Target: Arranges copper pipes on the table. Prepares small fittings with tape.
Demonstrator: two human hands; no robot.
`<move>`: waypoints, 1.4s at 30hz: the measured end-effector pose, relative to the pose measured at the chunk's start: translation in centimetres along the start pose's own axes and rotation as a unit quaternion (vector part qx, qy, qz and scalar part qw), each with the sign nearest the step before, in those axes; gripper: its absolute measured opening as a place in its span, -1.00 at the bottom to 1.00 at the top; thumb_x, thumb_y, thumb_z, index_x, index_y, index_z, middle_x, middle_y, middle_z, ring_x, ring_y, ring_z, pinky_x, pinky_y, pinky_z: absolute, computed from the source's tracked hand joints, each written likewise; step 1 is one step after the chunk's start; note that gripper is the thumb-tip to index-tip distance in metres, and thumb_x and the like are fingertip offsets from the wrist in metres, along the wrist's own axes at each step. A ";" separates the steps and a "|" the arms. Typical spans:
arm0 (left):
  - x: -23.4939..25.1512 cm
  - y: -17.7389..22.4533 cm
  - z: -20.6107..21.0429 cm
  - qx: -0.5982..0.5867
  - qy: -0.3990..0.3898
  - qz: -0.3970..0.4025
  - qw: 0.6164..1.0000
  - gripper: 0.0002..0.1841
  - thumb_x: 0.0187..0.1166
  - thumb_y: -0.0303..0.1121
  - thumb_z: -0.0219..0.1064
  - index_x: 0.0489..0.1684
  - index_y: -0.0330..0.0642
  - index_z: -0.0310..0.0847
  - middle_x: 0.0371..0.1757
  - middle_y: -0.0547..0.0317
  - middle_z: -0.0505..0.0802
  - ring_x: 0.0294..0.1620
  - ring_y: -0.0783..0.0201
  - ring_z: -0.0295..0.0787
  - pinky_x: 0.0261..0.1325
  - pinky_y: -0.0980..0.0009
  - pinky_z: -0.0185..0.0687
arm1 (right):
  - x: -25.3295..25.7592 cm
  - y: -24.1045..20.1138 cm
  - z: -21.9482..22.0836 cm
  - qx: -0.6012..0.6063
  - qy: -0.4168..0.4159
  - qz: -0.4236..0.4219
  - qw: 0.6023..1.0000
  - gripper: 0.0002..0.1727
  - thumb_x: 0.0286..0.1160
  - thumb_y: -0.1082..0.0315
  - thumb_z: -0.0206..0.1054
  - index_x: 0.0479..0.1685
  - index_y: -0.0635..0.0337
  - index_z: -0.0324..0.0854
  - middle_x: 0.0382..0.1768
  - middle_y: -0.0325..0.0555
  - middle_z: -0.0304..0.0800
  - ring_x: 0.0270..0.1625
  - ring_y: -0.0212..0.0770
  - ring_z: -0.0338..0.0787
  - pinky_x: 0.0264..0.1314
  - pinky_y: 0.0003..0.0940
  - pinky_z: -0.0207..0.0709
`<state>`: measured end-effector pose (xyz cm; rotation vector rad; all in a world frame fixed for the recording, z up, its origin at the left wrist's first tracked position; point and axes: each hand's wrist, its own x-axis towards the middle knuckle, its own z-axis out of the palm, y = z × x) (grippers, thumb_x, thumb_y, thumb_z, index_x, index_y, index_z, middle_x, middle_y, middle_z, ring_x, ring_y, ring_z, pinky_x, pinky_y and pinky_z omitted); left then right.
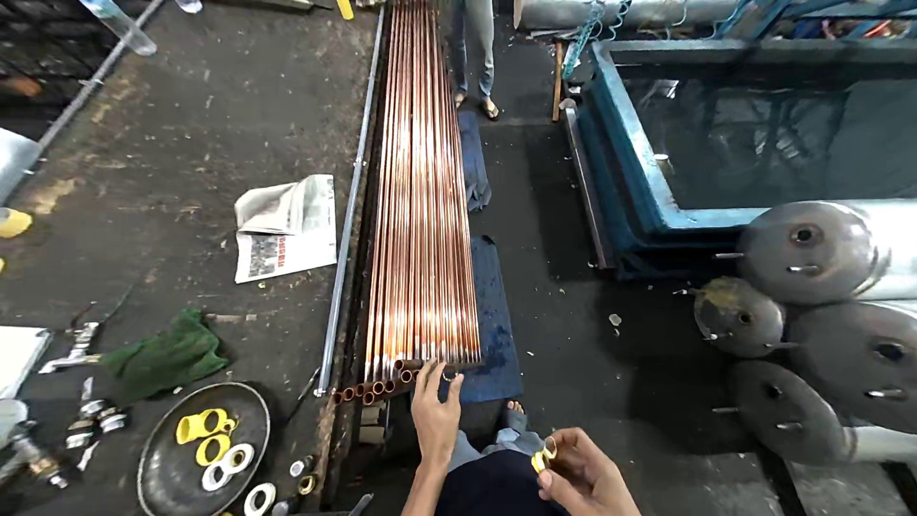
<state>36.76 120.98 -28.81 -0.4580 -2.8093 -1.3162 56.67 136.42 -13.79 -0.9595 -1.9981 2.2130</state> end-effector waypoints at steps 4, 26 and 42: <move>-0.4 -0.6 0.4 -0.010 0.039 -0.012 0.999 -0.55 0.49 0.02 0.49 0.12 -0.13 0.86 0.51 -0.08 0.69 0.50 0.14 0.66 0.45 0.21 0.69 | 0.1 0.3 -0.2 -0.029 -0.021 -0.002 0.999 -0.53 0.44 0.39 0.54 0.34 0.17 0.59 0.01 -0.10 0.90 -0.05 -0.06 0.94 -0.01 -0.05 0.92; -0.4 -0.8 1.1 -0.028 0.078 -0.055 0.995 -0.61 0.47 -0.12 0.53 0.14 -0.17 0.84 0.46 -0.04 0.72 0.48 0.15 0.66 0.46 0.21 0.68 | 1.2 2.2 -1.1 -0.077 -0.057 -0.018 0.995 -0.64 0.49 0.40 0.47 0.27 0.16 0.68 -0.02 -0.10 0.91 -0.10 -0.11 0.94 0.00 -0.08 0.90; -0.2 -0.7 1.2 -0.128 0.065 -0.091 0.986 -0.62 0.38 -0.18 0.61 0.09 -0.16 0.85 0.33 -0.01 0.72 0.20 0.30 0.80 0.18 0.41 0.86 | 9.3 5.6 2.9 0.082 -0.061 0.102 0.990 -0.90 0.48 0.41 0.29 -0.15 0.22 0.58 -0.37 -0.04 0.68 -0.49 -0.11 0.70 -0.46 -0.12 0.71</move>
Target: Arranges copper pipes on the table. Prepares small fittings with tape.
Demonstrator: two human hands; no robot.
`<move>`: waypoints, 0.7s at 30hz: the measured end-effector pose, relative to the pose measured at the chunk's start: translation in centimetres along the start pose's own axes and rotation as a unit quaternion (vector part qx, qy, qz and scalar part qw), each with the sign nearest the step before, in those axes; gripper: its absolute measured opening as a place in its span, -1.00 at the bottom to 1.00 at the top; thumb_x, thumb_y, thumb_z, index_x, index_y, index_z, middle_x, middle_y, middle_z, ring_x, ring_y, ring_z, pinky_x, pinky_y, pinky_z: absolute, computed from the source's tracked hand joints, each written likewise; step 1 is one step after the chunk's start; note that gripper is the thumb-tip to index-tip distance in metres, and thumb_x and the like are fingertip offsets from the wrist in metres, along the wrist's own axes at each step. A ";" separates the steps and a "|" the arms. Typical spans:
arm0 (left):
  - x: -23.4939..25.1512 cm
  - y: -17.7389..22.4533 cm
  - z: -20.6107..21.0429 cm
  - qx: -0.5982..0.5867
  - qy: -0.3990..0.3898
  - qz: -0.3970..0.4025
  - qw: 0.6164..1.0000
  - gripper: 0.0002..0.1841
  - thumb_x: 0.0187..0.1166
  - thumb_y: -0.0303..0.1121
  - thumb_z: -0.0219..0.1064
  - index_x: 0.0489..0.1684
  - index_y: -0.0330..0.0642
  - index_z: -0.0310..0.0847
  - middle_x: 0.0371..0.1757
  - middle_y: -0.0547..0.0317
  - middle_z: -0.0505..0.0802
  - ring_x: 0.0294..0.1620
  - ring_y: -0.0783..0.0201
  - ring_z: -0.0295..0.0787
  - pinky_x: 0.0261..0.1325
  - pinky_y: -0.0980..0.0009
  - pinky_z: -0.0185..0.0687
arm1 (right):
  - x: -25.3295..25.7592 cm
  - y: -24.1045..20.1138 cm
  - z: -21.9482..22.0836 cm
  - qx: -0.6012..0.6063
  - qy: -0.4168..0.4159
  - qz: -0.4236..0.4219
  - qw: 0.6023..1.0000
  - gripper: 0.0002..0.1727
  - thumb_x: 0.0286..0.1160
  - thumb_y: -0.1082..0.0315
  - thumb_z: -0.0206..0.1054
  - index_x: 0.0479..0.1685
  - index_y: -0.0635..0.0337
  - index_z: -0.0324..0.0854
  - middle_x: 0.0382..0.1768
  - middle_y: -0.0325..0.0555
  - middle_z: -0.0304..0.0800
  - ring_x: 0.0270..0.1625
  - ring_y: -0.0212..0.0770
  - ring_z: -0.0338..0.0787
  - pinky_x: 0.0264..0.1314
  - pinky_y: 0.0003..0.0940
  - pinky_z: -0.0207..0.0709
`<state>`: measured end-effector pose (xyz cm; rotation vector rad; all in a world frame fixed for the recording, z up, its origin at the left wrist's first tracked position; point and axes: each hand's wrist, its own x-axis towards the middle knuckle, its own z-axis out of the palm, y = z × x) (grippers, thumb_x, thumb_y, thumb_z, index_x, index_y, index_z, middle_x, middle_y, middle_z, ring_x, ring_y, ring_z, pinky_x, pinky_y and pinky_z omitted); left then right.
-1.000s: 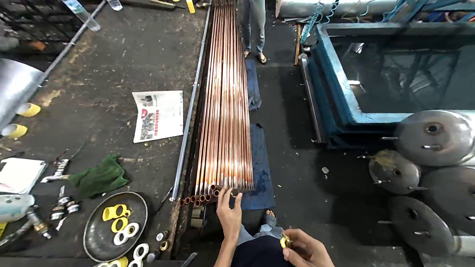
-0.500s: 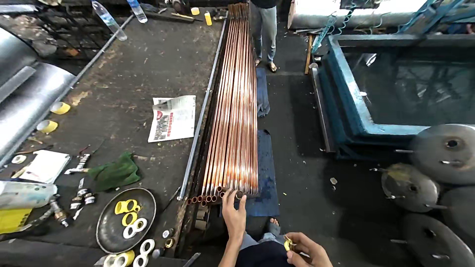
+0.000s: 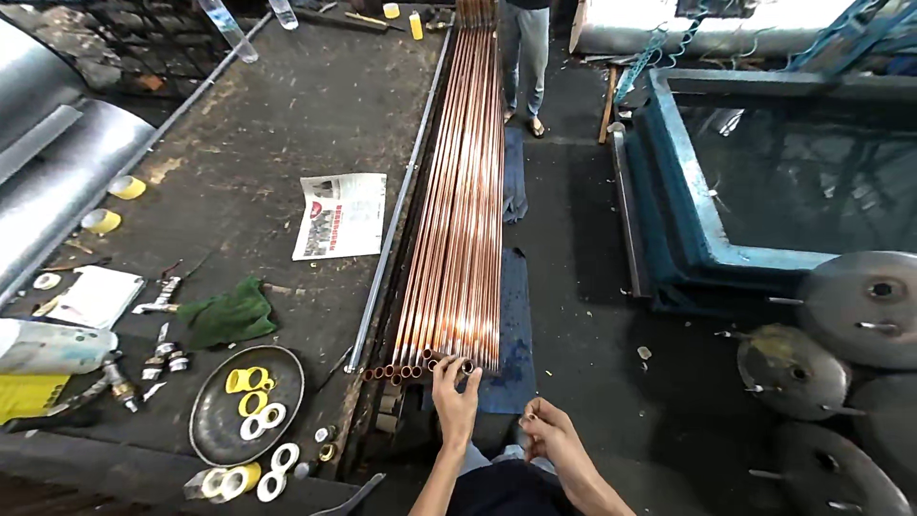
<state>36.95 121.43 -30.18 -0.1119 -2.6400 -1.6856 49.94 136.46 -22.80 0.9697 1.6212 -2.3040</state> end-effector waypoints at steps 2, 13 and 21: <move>-0.3 0.2 0.2 -0.006 -0.004 0.006 1.000 -0.64 0.40 -0.18 0.60 0.09 -0.14 0.86 0.35 0.00 0.71 0.23 0.31 0.79 0.20 0.41 0.86 | 2.1 0.1 0.6 -0.066 0.018 -0.004 0.998 -0.83 0.57 0.29 0.31 -0.04 0.18 0.59 -0.38 -0.07 0.66 -0.62 -0.17 0.59 -0.64 -0.23 0.57; -0.2 -0.4 2.1 0.043 -0.021 0.021 0.999 -0.61 0.47 -0.18 0.53 0.16 -0.20 0.81 0.18 0.05 0.86 0.22 0.28 0.82 0.36 0.28 0.75 | 11.3 3.0 4.3 -0.302 0.004 -0.061 0.951 -0.38 0.45 0.24 0.40 0.60 -0.20 0.51 0.25 -0.18 0.84 0.14 -0.20 0.88 0.25 -0.02 0.76; -0.8 -1.2 2.2 0.024 0.024 0.013 0.999 -0.66 0.44 -0.26 0.56 0.11 -0.22 0.84 0.16 0.08 0.90 0.24 0.32 0.83 0.38 0.32 0.75 | 12.6 3.4 3.7 -0.345 -0.024 -0.091 0.934 -0.43 0.46 0.27 0.38 0.54 -0.19 0.53 0.04 -0.14 0.89 -0.06 -0.16 0.90 0.09 -0.01 0.77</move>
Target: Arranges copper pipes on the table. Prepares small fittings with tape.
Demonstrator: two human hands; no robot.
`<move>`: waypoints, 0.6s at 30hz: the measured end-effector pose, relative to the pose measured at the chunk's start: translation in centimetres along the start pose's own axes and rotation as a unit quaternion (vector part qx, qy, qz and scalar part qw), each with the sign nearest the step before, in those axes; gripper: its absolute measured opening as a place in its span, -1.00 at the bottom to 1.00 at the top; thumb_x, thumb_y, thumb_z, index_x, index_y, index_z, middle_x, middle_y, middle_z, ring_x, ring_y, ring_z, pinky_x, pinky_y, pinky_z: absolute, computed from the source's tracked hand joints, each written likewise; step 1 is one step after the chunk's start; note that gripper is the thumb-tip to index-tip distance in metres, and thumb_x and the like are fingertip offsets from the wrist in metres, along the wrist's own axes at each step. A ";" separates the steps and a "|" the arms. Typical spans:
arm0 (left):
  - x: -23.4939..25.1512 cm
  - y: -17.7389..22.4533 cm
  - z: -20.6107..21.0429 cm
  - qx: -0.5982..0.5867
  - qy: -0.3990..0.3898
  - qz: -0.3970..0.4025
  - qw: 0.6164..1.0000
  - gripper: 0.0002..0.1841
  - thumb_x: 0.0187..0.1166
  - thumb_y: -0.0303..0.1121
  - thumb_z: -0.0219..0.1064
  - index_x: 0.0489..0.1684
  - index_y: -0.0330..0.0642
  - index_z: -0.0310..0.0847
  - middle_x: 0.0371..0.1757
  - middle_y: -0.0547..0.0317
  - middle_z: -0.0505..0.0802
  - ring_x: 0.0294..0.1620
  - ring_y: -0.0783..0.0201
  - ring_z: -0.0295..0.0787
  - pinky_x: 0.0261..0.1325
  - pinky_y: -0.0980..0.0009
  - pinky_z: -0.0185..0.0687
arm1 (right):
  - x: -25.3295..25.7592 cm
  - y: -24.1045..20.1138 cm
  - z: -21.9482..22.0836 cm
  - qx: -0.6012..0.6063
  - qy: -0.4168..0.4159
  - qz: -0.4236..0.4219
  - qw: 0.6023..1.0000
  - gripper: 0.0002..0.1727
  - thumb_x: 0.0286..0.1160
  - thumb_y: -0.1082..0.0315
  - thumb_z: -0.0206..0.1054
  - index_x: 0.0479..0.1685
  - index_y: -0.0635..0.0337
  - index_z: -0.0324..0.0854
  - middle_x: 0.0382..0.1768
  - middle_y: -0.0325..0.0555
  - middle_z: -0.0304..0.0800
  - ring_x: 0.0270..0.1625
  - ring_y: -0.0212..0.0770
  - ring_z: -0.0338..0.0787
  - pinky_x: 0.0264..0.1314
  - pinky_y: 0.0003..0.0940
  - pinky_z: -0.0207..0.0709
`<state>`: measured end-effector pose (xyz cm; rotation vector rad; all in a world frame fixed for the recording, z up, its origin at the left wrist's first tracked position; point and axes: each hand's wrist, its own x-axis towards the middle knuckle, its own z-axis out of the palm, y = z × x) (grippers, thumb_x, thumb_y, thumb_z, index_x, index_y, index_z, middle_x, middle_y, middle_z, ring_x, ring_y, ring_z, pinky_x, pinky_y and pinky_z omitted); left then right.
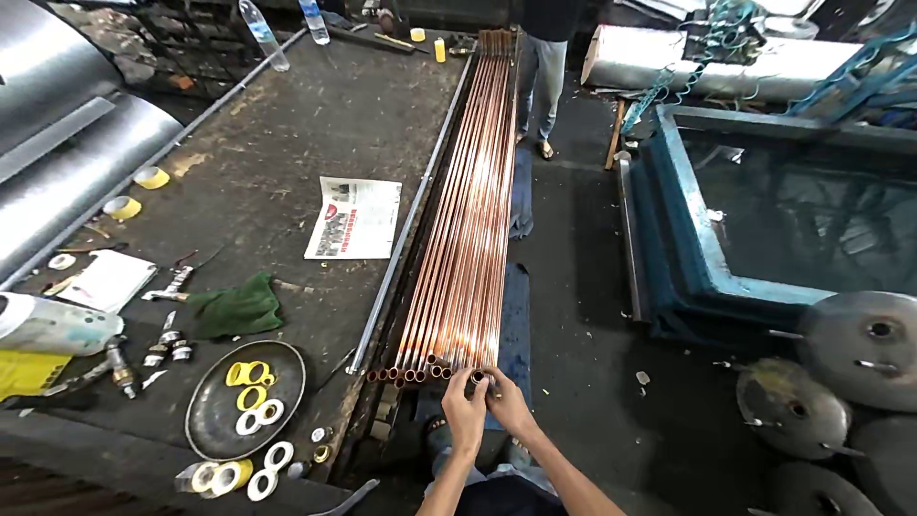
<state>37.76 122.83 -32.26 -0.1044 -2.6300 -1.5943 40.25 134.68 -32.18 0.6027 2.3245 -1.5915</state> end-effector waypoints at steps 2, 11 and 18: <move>-0.2 -0.2 0.3 0.045 -0.025 -0.011 0.999 -0.63 0.48 -0.25 0.53 0.17 -0.24 0.80 0.20 0.02 0.87 0.26 0.24 0.82 0.42 0.26 0.72 | 0.0 0.0 0.1 0.004 -0.006 -0.006 1.000 -0.43 0.47 0.27 0.37 0.54 -0.19 0.51 0.03 -0.14 0.89 -0.07 -0.18 0.90 0.08 -0.04 0.77; -0.2 -0.4 -0.2 -0.006 -0.118 -0.125 0.985 -0.41 0.49 -0.49 0.40 0.60 -0.18 0.51 0.51 -0.02 0.71 0.45 0.20 0.72 0.51 0.21 0.67 | -4.0 3.2 -1.1 0.061 -0.017 0.165 0.984 -0.48 0.28 0.35 0.35 0.35 0.12 0.55 -0.15 0.06 0.78 -0.30 -0.02 0.80 -0.22 0.04 0.73; 0.1 1.7 -1.9 0.230 -0.121 -0.066 0.964 -0.43 0.61 -0.25 0.27 0.70 0.19 0.48 0.25 0.09 0.85 -0.03 0.17 0.90 0.05 0.10 0.83 | -8.6 5.0 -3.3 0.199 -0.020 0.131 0.971 -0.53 0.34 0.50 0.46 0.29 0.20 0.55 0.01 0.04 0.87 -0.19 0.00 0.95 -0.07 0.00 0.91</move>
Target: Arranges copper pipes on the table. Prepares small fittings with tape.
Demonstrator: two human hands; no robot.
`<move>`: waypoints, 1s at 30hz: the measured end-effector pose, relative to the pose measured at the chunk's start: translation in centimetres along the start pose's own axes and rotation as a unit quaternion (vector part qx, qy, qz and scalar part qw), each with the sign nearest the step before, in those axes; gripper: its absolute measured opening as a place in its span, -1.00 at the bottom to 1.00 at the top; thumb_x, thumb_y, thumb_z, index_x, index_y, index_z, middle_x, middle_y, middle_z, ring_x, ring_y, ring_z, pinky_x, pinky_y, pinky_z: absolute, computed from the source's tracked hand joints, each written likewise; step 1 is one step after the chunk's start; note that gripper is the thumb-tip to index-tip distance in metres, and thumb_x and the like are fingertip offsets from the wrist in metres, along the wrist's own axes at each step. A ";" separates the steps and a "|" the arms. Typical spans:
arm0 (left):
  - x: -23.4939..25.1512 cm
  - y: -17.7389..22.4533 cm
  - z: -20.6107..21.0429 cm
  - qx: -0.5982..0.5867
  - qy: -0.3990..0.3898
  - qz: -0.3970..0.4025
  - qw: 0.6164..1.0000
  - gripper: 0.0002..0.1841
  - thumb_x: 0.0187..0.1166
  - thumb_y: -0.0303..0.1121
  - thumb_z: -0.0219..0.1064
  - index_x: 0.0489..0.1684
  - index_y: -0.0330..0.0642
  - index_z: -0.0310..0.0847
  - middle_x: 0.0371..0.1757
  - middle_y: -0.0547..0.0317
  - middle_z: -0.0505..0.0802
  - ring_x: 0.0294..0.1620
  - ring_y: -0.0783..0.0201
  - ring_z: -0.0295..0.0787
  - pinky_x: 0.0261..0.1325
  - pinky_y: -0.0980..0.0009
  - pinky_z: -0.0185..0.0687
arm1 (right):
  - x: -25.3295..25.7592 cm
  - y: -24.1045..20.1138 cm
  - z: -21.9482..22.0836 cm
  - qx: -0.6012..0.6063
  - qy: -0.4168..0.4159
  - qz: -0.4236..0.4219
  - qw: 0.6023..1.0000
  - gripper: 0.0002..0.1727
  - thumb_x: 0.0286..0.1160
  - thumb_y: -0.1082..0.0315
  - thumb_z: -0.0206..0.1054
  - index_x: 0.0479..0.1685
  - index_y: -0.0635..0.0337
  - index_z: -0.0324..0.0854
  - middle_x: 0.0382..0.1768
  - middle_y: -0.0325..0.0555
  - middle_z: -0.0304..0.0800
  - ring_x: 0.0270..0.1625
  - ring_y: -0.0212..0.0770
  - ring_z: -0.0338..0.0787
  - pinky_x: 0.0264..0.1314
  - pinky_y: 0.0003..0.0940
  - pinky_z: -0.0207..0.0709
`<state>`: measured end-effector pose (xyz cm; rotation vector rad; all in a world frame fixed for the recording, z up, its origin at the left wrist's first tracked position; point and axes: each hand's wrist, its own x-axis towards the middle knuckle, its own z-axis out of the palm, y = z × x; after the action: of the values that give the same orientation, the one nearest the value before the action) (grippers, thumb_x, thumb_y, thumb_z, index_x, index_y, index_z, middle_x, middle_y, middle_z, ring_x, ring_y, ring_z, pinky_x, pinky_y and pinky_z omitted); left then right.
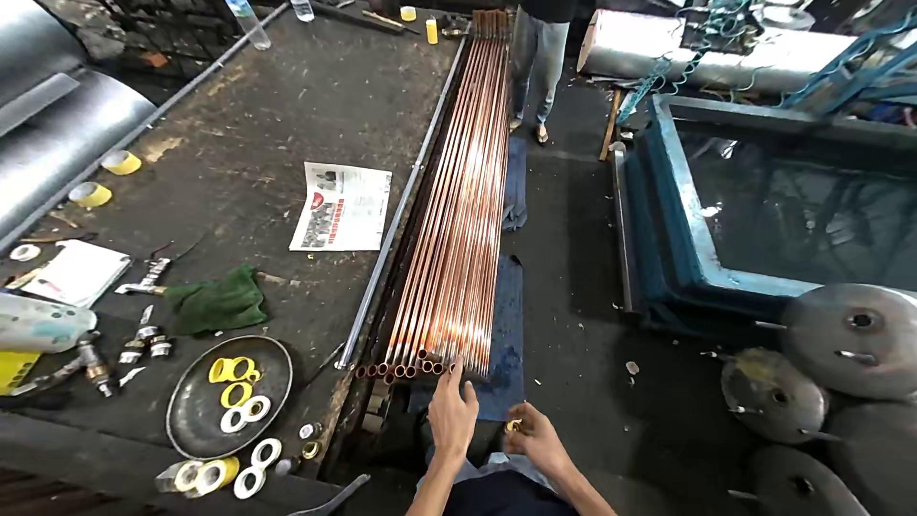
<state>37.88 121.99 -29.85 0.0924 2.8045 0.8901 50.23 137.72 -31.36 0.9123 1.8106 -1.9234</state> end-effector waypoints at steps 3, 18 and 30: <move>-0.1 -0.3 0.0 -0.090 0.017 -0.014 0.996 -0.43 0.60 -0.34 0.32 0.67 0.05 0.50 0.24 0.07 0.87 -0.23 0.24 0.91 -0.05 0.17 0.87 | -0.6 0.0 -0.6 -0.005 0.027 -0.019 0.999 -0.49 0.18 0.45 0.60 0.20 0.15 0.60 -0.07 -0.06 0.92 -0.24 -0.06 0.95 -0.15 -0.07 0.91; -4.8 2.3 -7.9 -0.270 -0.235 0.036 0.933 -0.75 0.71 -0.29 0.24 0.12 -0.06 0.82 -0.15 0.27 0.95 -0.32 0.27 0.92 -0.28 0.30 0.93 | -8.1 -7.1 -0.8 0.086 0.041 -0.156 0.983 -0.67 0.30 0.44 0.61 0.03 0.24 0.71 -0.22 0.00 0.92 -0.26 -0.02 0.93 -0.14 -0.10 0.90; -7.0 7.3 -13.0 -0.294 -0.189 0.189 0.918 -0.78 0.64 -0.34 0.29 -0.03 -0.08 0.91 -0.19 0.31 0.92 -0.31 0.41 0.86 -0.27 0.45 0.88 | -12.4 -12.6 -0.5 0.129 -0.025 -0.283 0.950 -0.76 0.46 0.52 0.46 0.08 0.35 0.77 -0.08 0.06 0.91 -0.16 -0.08 0.92 -0.06 -0.17 0.87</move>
<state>42.05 119.77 -14.05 0.6508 2.0909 1.5689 51.27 137.65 -13.71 0.4213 1.9699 -2.5485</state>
